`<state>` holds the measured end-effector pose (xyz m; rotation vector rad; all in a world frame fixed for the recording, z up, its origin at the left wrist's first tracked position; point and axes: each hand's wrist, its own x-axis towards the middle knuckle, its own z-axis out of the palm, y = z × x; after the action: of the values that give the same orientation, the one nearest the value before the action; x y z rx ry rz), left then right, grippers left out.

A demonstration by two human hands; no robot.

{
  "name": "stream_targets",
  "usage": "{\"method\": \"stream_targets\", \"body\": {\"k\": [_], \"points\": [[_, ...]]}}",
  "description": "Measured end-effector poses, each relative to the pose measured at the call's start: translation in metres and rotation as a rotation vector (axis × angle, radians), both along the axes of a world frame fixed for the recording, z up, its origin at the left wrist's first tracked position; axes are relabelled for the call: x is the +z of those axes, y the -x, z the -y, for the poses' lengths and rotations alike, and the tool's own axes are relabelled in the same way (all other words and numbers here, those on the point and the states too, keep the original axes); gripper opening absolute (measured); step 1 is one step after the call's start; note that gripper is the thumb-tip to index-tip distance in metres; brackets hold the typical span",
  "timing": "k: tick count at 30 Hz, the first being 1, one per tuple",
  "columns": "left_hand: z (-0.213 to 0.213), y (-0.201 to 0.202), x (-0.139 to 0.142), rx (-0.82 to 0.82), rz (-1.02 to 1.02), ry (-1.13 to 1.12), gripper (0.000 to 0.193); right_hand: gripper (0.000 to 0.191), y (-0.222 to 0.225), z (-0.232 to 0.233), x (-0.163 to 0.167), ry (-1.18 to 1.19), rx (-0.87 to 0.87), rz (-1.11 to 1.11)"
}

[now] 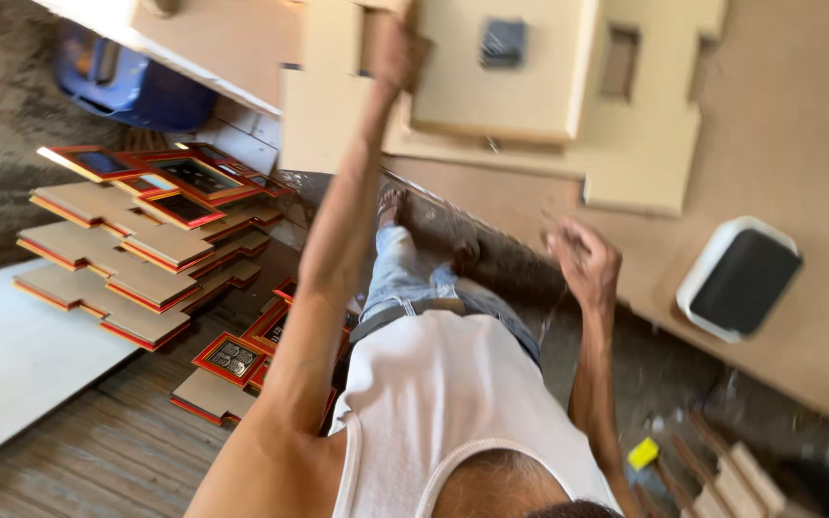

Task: The person repeatedly picks up small rectangular pieces, rubs them on a sanding block, and fits them into slots on a larger frame base. The person handles multiple frame pieces one at a time, aligning and pressing them into place on the workbench.

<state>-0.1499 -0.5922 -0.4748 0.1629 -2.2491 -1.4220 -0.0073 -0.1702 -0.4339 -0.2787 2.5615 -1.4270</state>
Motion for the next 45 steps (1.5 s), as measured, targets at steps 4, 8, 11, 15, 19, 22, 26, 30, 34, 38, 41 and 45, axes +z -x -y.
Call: {"method": "stream_targets", "body": {"k": [4, 8, 11, 15, 19, 22, 26, 30, 34, 38, 41, 45], "points": [[-0.011, 0.010, 0.006, 0.016, 0.122, 0.196, 0.086, 0.034, -0.004, 0.052, -0.004, 0.160, -0.018, 0.198], [0.024, 0.021, 0.023, -0.220, 0.322, 0.038, 0.077, 0.032, 0.005, 0.108, -0.007, 0.174, -0.036, 0.156], [0.116, 0.027, 0.034, -0.053, 0.079, 0.145, 0.067, 0.031, 0.009, 0.140, -0.006, 0.158, -0.069, 0.089], [0.300, -0.002, 0.047, 0.435, 0.096, 0.537, 0.056, 0.031, 0.001, 0.166, -0.002, 0.095, -0.086, 0.043], [0.413, -0.009, 0.071, 0.516, 0.340, 0.629, 0.046, 0.031, -0.003, 0.182, 0.004, 0.048, -0.145, 0.029], [0.437, 0.003, 0.076, 0.477, 0.448, 0.641, 0.038, 0.033, -0.003, 0.193, 0.011, 0.138, -0.124, 0.040], [0.419, 0.017, 0.055, 0.456, 0.303, 0.664, 0.027, 0.034, -0.005, 0.189, 0.027, -0.089, -0.155, -0.068], [0.345, 0.007, 0.032, 0.318, -0.063, 0.432, 0.018, 0.065, -0.019, 0.183, 0.038, 0.286, -0.383, -0.030], [0.188, -0.035, 0.027, -0.312, 0.020, -0.320, 0.011, 0.075, -0.033, 0.179, 0.045, 0.624, -0.562, 0.164], [-0.001, -0.095, 0.038, -0.944, 0.349, -0.749, 0.035, 0.075, -0.046, 0.170, 0.046, 0.714, -0.520, 0.192], [-0.086, -0.111, 0.056, -1.199, 0.422, -0.617, 0.033, 0.073, -0.055, 0.150, 0.041, 0.814, -0.451, 0.106], [-0.154, -0.112, 0.070, -1.325, 0.287, -0.564, 0.032, 0.056, -0.079, 0.098, 0.031, 0.858, -0.565, 0.038]]}}
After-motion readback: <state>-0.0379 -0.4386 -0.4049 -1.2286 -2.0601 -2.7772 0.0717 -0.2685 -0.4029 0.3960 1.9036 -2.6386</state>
